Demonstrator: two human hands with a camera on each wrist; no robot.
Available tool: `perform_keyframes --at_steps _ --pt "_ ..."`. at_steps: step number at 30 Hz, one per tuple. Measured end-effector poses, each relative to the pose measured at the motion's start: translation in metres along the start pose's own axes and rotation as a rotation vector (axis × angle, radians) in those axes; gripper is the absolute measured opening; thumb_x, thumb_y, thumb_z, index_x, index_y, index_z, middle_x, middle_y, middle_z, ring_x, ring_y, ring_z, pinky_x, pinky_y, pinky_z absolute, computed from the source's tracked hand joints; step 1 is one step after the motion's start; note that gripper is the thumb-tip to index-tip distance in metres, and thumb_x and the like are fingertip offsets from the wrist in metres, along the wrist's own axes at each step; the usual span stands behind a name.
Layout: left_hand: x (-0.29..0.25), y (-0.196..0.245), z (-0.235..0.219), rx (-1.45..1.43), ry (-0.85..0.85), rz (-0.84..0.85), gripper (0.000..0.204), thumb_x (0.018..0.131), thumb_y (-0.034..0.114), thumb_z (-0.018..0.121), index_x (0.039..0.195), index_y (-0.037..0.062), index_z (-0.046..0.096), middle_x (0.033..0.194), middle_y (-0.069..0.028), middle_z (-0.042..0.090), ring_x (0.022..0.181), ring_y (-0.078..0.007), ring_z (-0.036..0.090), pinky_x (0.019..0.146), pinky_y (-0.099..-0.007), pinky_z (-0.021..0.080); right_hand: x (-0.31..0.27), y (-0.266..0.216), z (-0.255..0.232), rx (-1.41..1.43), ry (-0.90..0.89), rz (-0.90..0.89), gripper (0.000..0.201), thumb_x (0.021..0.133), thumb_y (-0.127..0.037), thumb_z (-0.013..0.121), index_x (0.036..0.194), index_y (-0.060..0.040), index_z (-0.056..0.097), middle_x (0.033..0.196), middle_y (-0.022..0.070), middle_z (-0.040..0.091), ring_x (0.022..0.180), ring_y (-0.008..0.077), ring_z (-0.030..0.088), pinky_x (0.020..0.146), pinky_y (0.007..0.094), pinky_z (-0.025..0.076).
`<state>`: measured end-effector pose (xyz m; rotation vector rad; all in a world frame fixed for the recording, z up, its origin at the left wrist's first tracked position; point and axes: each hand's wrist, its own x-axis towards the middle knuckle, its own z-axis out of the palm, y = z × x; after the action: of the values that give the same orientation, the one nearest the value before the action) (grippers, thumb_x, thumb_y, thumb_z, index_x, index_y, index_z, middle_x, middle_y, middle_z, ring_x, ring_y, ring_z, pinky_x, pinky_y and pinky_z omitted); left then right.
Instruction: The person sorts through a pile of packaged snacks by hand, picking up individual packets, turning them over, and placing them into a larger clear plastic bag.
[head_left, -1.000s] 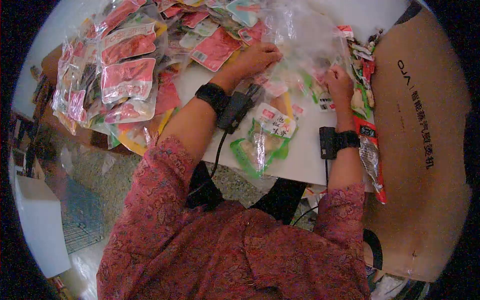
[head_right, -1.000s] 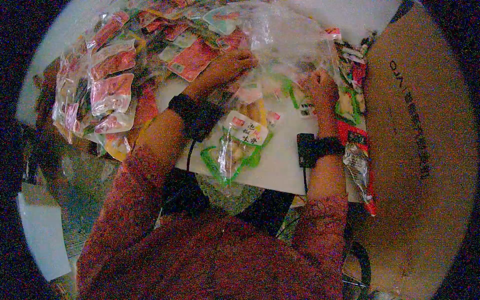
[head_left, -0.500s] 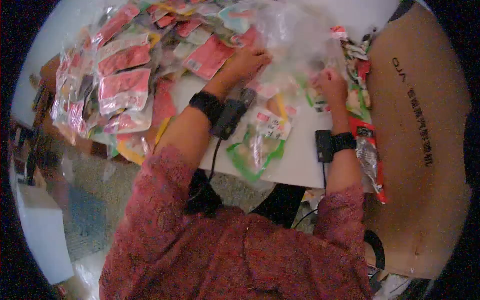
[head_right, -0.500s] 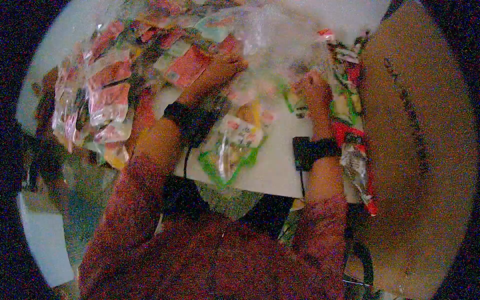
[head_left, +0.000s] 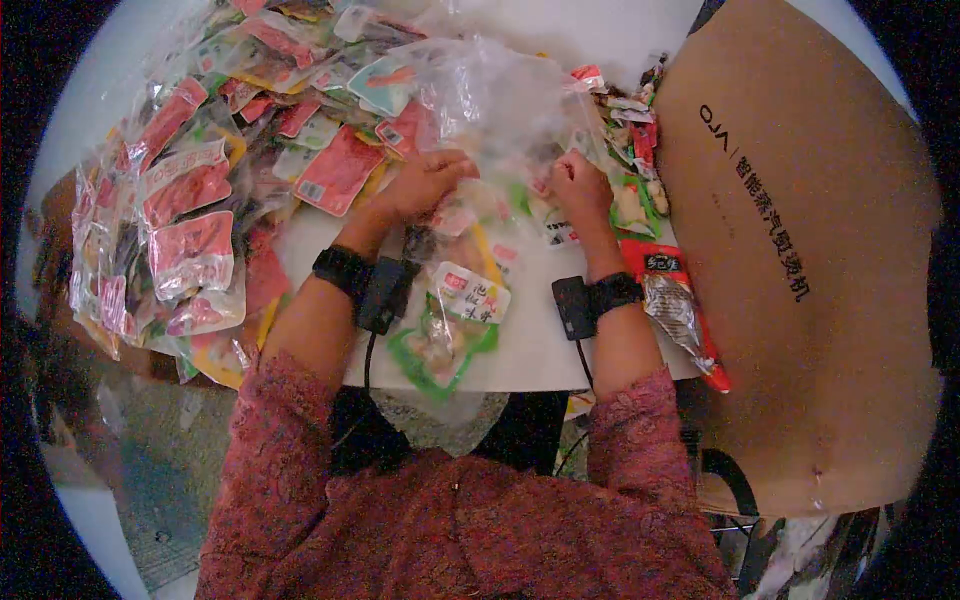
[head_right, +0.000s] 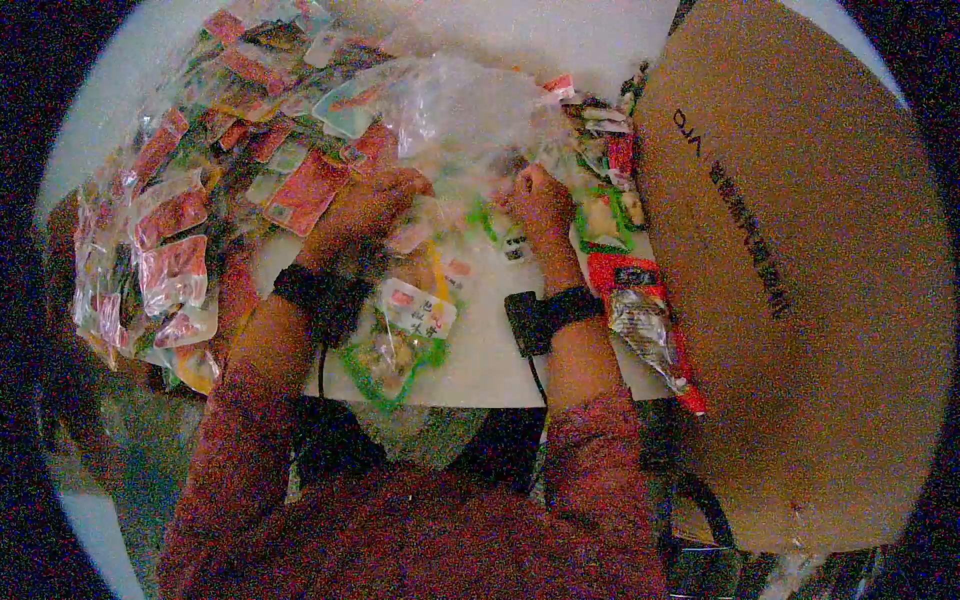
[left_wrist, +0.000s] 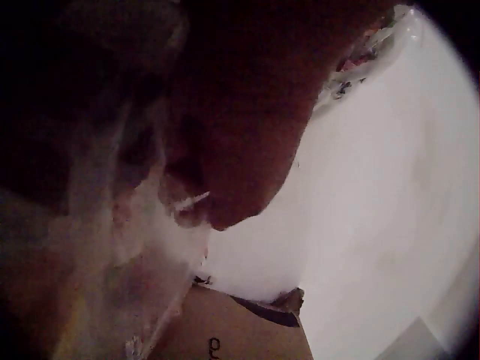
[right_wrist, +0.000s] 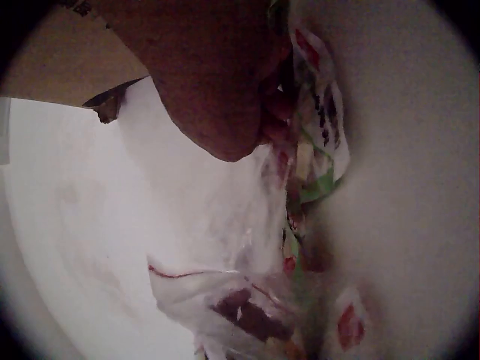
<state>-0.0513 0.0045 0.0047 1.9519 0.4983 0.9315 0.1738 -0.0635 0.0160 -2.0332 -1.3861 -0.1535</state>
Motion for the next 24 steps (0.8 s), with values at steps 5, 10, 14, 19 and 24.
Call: perform_keyframes --at_steps 5,10,14,19,24 --pt "0.004 -0.012 0.004 0.173 -0.087 -0.003 0.022 0.081 0.021 0.045 0.082 0.0023 0.057 0.066 -0.0024 0.053 0.057 -0.0092 0.047 0.052 -0.0257 0.041 0.023 0.017 -0.01 0.008 0.226 0.055 0.022 0.072 -0.022 0.047 0.091 -0.0112 0.055 0.078 0.0126 0.06 0.075 0.0325 0.056 0.064 0.0411 0.043" --pt "0.001 -0.014 0.008 0.04 -0.072 -0.125 0.022 0.08 0.021 0.046 0.08 0.0017 0.057 0.064 -0.0029 0.053 0.057 -0.0096 0.048 0.052 -0.0262 0.04 0.12 0.143 -0.002 -0.079 0.371 -0.116 0.031 0.068 -0.018 0.051 0.095 -0.0028 0.053 0.083 0.0204 0.057 0.079 0.0359 0.055 0.071 0.042 0.043" --pt "0.005 -0.019 0.005 0.137 -0.077 0.011 0.022 0.079 0.02 0.047 0.079 0.0009 0.056 0.063 -0.0059 0.052 0.057 -0.0115 0.048 0.053 -0.0275 0.04 0.123 0.155 -0.022 -0.505 -0.136 0.184 0.033 0.062 -0.016 0.056 0.091 0.0009 0.056 0.089 0.0247 0.056 0.084 0.0358 0.055 0.075 0.0404 0.043" --pt "0.001 -0.019 0.008 0.063 -0.045 0.058 0.021 0.079 0.021 0.048 0.078 0.0008 0.056 0.063 -0.0079 0.052 0.058 -0.0142 0.048 0.055 -0.0294 0.041 0.119 0.157 -0.014 -0.509 -0.098 0.102 0.03 0.058 -0.016 0.059 0.084 0.0003 0.059 0.087 0.0245 0.057 0.082 0.0366 0.056 0.072 0.0398 0.045" --pt "0.006 -0.029 0.008 0.087 -0.076 -0.062 0.023 0.078 0.023 0.048 0.079 0.0015 0.056 0.063 -0.0085 0.052 0.058 -0.015 0.048 0.056 -0.0295 0.041 0.097 0.11 -0.038 -0.595 0.014 -0.11 0.031 0.067 -0.021 0.053 0.091 -0.0021 0.057 0.09 0.0233 0.056 0.085 0.0385 0.053 0.071 0.0427 0.043"
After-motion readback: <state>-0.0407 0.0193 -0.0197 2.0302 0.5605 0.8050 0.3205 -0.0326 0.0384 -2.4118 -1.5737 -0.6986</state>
